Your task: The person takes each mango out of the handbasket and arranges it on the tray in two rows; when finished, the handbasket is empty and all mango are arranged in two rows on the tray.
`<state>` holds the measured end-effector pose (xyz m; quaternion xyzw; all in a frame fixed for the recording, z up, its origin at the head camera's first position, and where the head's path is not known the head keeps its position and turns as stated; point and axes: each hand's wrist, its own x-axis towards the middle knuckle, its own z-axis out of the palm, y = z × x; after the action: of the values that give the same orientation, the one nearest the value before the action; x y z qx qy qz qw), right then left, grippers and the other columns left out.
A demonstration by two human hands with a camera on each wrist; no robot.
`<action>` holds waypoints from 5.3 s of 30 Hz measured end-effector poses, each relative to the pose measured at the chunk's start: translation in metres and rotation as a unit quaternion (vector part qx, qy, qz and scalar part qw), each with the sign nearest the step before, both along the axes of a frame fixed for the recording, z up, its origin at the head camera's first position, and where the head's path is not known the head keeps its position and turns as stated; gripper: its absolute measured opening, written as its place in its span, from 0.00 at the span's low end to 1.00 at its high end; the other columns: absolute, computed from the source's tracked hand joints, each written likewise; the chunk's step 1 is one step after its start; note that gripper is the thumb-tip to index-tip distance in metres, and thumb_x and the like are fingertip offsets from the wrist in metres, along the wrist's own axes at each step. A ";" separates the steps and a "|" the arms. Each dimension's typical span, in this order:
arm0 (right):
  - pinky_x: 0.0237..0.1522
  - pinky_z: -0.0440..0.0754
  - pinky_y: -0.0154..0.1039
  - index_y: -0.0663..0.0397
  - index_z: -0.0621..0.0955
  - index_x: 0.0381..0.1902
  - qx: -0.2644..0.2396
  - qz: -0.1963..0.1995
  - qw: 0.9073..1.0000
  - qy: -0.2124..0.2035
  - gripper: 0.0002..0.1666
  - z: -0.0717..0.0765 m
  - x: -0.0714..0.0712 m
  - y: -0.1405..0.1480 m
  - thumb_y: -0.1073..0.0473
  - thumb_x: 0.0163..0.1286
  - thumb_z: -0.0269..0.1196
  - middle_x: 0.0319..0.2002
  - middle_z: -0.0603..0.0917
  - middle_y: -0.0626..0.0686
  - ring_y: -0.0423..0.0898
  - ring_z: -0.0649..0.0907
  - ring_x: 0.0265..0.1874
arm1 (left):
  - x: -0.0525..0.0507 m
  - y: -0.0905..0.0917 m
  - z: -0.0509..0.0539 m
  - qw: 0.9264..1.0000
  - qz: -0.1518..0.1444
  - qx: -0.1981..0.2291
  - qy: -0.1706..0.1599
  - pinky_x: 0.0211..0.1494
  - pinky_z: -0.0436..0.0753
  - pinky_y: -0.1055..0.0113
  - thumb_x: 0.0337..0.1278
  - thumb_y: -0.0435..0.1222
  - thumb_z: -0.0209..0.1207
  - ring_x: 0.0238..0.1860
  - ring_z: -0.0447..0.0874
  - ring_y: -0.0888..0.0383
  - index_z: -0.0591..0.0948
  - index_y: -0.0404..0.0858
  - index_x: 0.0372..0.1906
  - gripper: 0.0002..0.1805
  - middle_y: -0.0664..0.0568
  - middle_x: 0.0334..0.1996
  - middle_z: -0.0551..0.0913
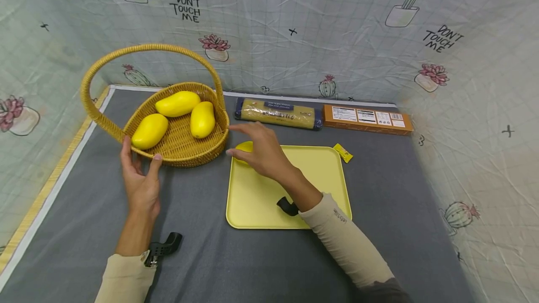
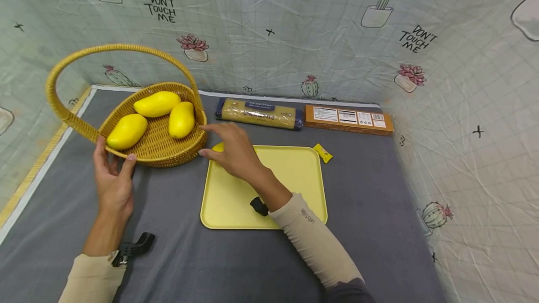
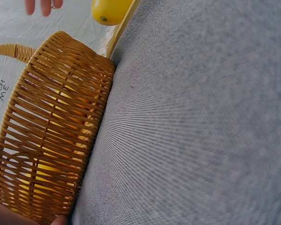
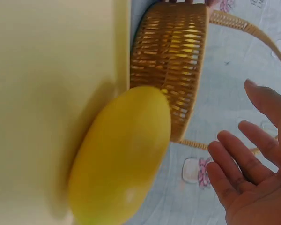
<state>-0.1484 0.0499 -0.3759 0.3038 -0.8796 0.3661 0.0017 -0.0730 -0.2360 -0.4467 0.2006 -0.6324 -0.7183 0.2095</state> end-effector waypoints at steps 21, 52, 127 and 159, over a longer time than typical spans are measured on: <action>0.76 0.71 0.47 0.45 0.78 0.75 -0.033 -0.036 0.999 0.000 0.39 0.001 -0.024 -0.068 0.43 0.69 0.75 0.71 0.81 0.48 0.47 0.78 0.72 | 0.001 0.001 -0.001 1.000 0.002 -0.005 -0.007 0.87 0.53 0.51 0.75 0.29 0.60 0.85 0.42 0.60 0.54 0.62 0.85 0.45 0.68 0.86 0.47; 0.66 0.80 0.42 0.43 0.75 0.77 0.081 -0.075 0.994 -0.002 0.42 -0.017 -0.061 -0.123 0.42 0.69 0.75 0.71 0.82 0.46 0.47 0.81 0.67 | 0.000 0.000 0.000 1.000 0.001 -0.011 -0.011 0.87 0.56 0.52 0.75 0.29 0.60 0.86 0.43 0.58 0.52 0.60 0.86 0.46 0.65 0.87 0.46; 0.74 0.71 0.41 0.43 0.79 0.74 0.028 0.032 0.999 0.017 0.38 0.011 -0.036 -0.103 0.51 0.67 0.77 0.71 0.82 0.46 0.45 0.78 0.71 | 0.000 0.002 -0.002 1.000 0.007 -0.009 -0.006 0.86 0.57 0.53 0.75 0.29 0.60 0.85 0.43 0.57 0.55 0.61 0.86 0.45 0.67 0.86 0.48; 0.68 0.77 0.42 0.44 0.79 0.73 -0.055 0.021 0.998 0.029 0.39 0.032 0.005 -0.034 0.56 0.65 0.79 0.71 0.81 0.47 0.47 0.79 0.70 | -0.001 0.000 -0.001 1.000 0.009 -0.004 -0.008 0.87 0.55 0.54 0.74 0.29 0.60 0.85 0.43 0.57 0.54 0.59 0.86 0.46 0.66 0.87 0.47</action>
<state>-0.1433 0.0155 -0.3443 0.3321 -0.8513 0.4045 0.0364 -0.0739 -0.2356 -0.4476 0.2116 -0.6348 -0.7123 0.2118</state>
